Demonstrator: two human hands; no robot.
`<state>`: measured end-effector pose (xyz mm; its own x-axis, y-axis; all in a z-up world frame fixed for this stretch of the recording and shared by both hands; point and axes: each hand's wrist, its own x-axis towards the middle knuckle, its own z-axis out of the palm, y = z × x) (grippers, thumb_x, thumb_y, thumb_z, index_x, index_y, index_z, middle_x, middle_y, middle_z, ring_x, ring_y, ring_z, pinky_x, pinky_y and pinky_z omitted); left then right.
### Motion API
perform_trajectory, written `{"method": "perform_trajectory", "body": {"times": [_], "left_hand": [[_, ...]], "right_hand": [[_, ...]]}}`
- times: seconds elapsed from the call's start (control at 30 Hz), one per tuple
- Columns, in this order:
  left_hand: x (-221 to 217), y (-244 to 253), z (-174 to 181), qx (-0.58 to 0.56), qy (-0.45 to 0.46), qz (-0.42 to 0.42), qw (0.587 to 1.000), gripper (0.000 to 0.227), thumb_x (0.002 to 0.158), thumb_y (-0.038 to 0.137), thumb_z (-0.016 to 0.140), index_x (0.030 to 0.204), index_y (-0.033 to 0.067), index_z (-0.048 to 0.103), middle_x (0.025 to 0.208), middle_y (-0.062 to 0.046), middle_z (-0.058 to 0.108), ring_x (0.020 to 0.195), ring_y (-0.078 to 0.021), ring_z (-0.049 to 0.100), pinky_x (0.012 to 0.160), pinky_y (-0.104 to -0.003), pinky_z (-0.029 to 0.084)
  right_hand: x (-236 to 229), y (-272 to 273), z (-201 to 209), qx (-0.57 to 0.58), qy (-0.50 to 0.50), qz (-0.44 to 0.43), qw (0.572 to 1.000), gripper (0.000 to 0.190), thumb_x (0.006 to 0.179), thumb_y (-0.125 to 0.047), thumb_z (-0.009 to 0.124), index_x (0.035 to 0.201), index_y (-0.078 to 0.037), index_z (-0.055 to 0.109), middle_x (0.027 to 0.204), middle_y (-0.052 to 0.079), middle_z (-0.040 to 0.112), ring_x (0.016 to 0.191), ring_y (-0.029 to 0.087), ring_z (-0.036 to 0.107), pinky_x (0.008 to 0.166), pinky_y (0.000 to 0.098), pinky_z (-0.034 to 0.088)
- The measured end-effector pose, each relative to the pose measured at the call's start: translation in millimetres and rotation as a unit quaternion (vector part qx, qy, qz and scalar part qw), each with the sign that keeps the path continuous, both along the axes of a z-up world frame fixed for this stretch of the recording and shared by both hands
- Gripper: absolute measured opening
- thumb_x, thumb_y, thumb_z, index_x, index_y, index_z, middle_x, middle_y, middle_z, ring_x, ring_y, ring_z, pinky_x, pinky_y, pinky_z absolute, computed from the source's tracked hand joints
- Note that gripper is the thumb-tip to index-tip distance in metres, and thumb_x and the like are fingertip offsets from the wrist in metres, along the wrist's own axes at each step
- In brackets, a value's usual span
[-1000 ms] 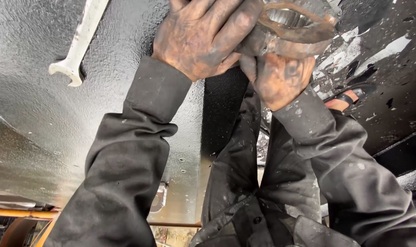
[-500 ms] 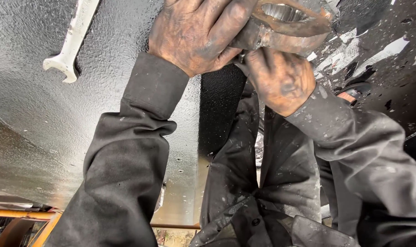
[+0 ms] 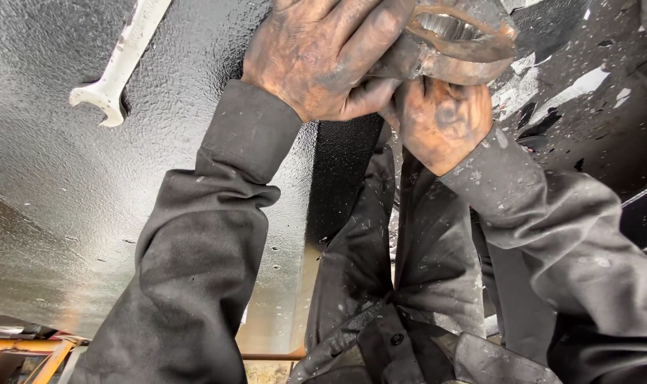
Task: The person uses a wrench to tighten bolts on a metal bracket attached to a large black metal surface. They repeatedly insert bolts, hand-tighten them, and then use the wrench to secure them in place.
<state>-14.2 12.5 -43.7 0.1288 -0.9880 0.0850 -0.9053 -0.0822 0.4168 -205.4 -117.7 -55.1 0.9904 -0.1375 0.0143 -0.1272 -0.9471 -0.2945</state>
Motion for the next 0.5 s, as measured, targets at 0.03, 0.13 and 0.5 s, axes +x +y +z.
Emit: {"method": "perform_trajectory", "body": {"times": [0.03, 0.13, 0.5], "left_hand": [[-1, 1, -2, -0.002, 0.0, 0.003, 1.0, 0.066, 0.099, 0.053, 0.082, 0.148, 0.0192, 0.054, 0.137, -0.004, 0.058, 0.108, -0.0222, 0.063, 0.088, -0.035, 0.062], [-3, 1, -5, 0.047, -0.023, -0.012, 0.999, 0.073, 0.107, 0.069, 0.083, 0.152, 0.0209, 0.05, 0.147, -0.005, 0.051, 0.122, -0.0256, 0.06, 0.099, -0.044, 0.051], [0, -4, 3, 0.02, 0.017, -0.011, 1.0, 0.062, 0.107, 0.058, 0.072, 0.141, 0.0076, 0.06, 0.133, -0.014, 0.061, 0.122, -0.0317, 0.053, 0.099, -0.062, 0.03]], "right_hand": [[1, 1, 0, -0.002, 0.0, 0.003, 1.0, 0.04, 0.097, -0.036, 0.083, 0.12, -0.004, 0.075, 0.103, 0.015, 0.073, 0.073, 0.024, 0.073, 0.055, 0.0337, 0.059], [1, 7, 0, 0.039, 0.003, -0.032, 0.999, 0.039, 0.092, -0.03, 0.086, 0.112, 0.001, 0.075, 0.096, 0.017, 0.077, 0.068, 0.027, 0.072, 0.054, 0.0369, 0.057], [-20, -2, 2, -0.043, 0.176, 0.002, 0.983, 0.076, 0.095, -0.081, 0.065, 0.119, -0.009, 0.069, 0.091, 0.01, 0.072, 0.056, 0.018, 0.067, 0.048, 0.0319, 0.051]]}}
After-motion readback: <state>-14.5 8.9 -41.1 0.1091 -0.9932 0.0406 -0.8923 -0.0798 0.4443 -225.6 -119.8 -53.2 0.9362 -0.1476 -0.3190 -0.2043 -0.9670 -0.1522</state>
